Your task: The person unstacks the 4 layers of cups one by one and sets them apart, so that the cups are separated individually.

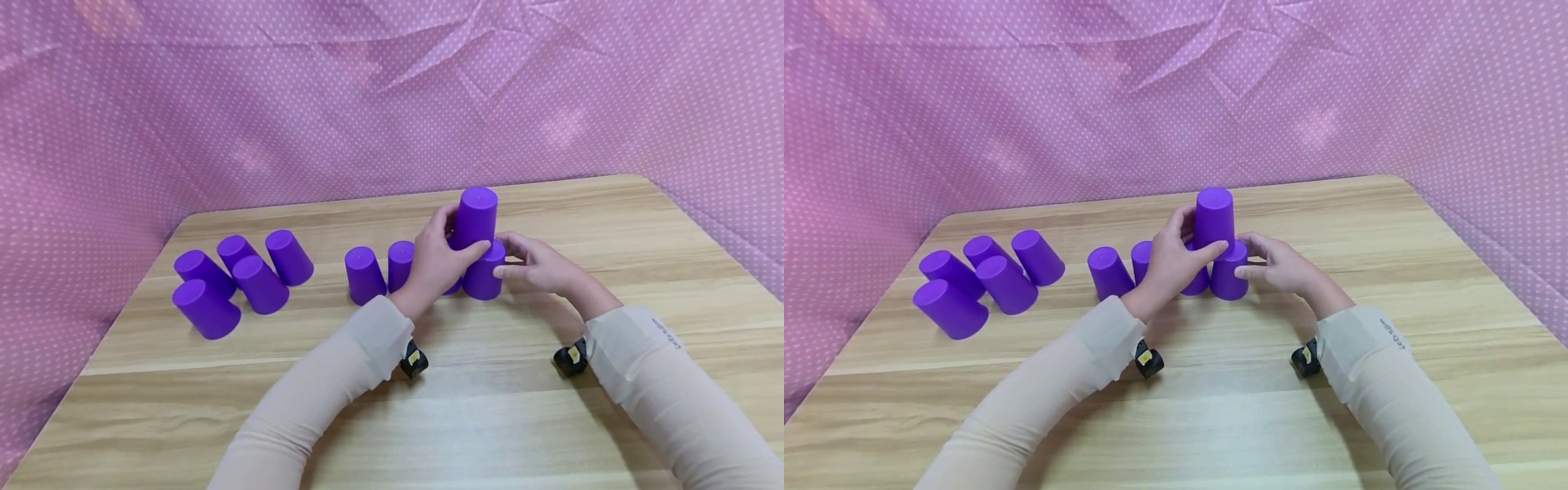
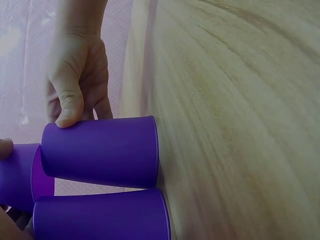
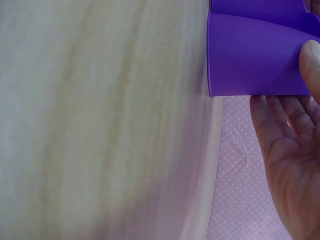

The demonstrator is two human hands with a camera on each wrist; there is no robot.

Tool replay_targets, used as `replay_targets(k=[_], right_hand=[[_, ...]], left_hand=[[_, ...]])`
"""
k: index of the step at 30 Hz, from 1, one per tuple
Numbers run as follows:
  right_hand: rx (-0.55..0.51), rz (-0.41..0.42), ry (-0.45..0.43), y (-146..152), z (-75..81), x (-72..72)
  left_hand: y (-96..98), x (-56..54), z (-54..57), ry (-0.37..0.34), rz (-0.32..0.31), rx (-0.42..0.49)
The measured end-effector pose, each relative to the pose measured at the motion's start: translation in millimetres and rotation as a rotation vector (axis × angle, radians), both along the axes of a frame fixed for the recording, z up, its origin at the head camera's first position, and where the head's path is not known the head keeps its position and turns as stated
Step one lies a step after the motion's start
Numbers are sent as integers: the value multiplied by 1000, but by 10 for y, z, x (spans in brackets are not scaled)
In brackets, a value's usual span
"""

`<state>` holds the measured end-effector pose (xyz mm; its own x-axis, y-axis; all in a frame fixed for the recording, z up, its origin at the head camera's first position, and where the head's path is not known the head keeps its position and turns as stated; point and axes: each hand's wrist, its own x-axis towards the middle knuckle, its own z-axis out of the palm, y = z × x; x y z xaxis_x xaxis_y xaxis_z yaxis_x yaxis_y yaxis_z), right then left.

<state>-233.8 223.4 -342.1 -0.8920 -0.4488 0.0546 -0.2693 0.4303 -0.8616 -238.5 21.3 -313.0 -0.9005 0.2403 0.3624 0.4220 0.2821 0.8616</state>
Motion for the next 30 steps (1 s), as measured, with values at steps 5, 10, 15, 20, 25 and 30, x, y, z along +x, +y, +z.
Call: replay_targets(k=[5,10,15,20,25,30], right_hand=[[-3,0,-1,4,3,3],[-11,4,0,6,-2,-4],[-7,1,-6,0,4,-7],[2,-7,-4,-11,17,1],[-9,1,2,-16,17,6],[-27,9,-5,-7,3,14]], left_hand=[[-6,2,9,-10,4,-2],[-28,10,36,-28,10,11],[-70,9,65,-31,18,27],[-140,-6,95,-29,15,46],[-227,-13,118,-20,44,54],[-334,-4,116,-42,65,48]])
